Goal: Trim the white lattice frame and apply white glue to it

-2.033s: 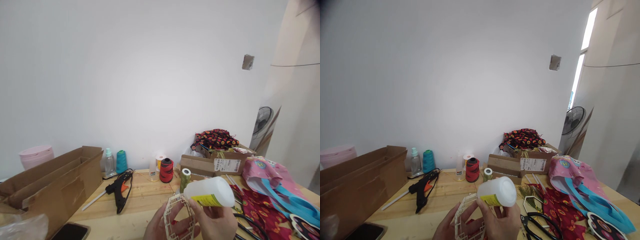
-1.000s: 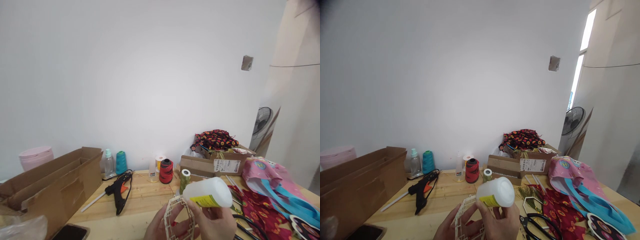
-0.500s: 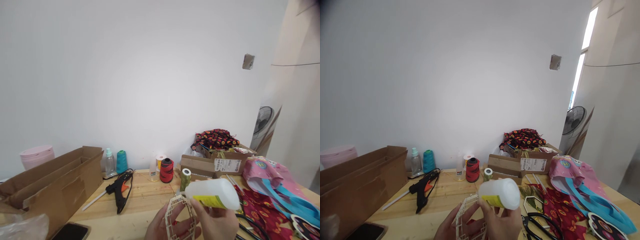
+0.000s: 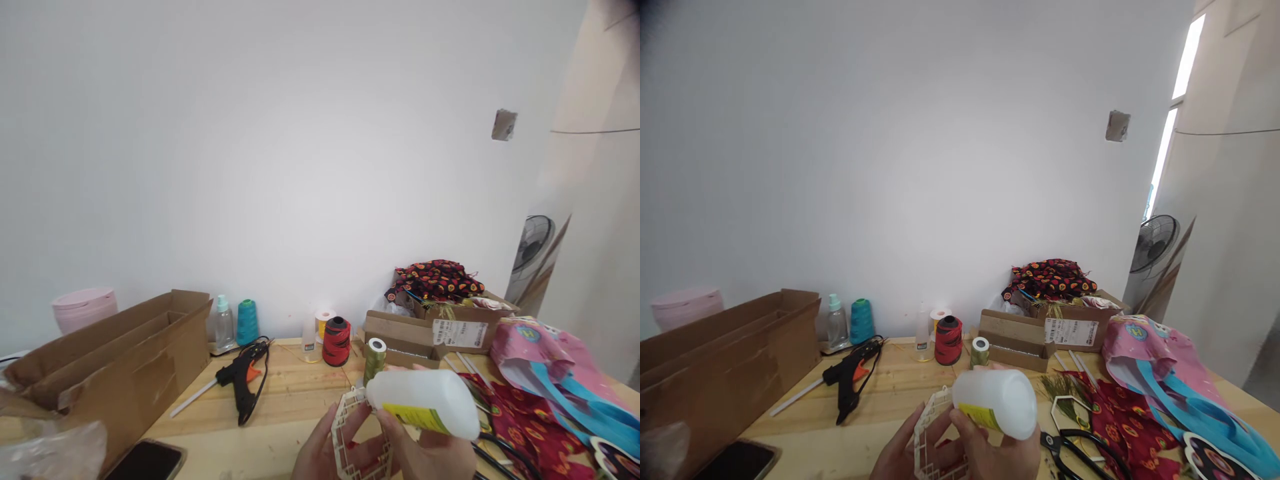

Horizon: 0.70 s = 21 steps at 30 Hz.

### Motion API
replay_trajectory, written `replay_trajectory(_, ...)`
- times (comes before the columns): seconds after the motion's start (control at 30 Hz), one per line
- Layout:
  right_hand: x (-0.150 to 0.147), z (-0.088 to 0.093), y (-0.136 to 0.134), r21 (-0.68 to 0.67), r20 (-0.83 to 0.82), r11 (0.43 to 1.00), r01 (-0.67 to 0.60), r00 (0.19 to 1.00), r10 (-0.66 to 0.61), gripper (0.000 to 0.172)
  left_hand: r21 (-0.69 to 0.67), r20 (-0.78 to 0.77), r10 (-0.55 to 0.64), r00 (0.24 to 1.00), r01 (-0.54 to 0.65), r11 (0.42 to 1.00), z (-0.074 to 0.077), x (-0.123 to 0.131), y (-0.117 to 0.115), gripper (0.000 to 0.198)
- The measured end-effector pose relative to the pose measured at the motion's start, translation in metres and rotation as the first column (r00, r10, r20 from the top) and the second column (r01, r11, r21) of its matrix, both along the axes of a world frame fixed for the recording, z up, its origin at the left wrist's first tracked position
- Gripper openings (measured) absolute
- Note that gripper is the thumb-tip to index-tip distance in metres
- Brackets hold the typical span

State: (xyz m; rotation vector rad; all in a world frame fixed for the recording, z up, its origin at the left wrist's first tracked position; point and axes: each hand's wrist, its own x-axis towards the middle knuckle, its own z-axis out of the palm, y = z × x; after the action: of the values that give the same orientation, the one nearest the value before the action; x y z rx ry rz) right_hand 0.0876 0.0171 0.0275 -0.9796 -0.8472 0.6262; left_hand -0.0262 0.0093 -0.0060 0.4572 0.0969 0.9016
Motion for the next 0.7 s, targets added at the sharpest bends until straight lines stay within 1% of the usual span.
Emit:
replay_trajectory(0.1,-0.002,-0.002,-0.002,-0.054,0.01,0.998,0.027,1.0,-0.026,0.06,0.041,0.007,-0.017,1.0,0.017,0.999,0.004,0.002,-0.002,0.048)
replay_trajectory(0.23,-0.004,0.006,-0.005,-0.019,-0.052,0.999,-0.04,0.998,0.039,0.069,0.073,0.014,-0.009,1.0,0.008,0.997,0.008,0.005,-0.005,0.047)
replay_trajectory(0.33,-0.002,0.01,-0.004,-0.02,-0.02,1.0,-0.022,1.0,0.022,0.071,0.07,0.041,-0.009,0.999,0.006,0.998,0.008,0.006,-0.005,0.047)
replay_trajectory(0.43,0.004,0.007,0.001,-0.017,-0.006,0.999,0.027,1.0,-0.027,0.067,0.056,0.026,-0.004,1.0,0.003,0.998,0.006,0.005,-0.004,0.051)
replay_trajectory(0.57,0.005,0.001,0.003,0.036,-0.021,0.999,-0.022,1.0,0.023,0.068,0.055,0.014,0.001,1.0,-0.002,0.999,0.007,0.005,-0.005,0.047)
replay_trajectory(0.63,0.003,0.001,0.002,0.014,-0.025,1.0,-0.02,0.999,0.021,0.069,0.054,0.02,0.002,1.0,-0.003,0.999,0.008,0.005,-0.005,0.045)
replay_trajectory(0.7,0.0,0.004,-0.001,-0.02,-0.025,1.0,0.013,1.0,-0.013,0.069,0.04,0.02,0.014,1.0,-0.015,0.999,0.009,0.005,-0.005,0.046)
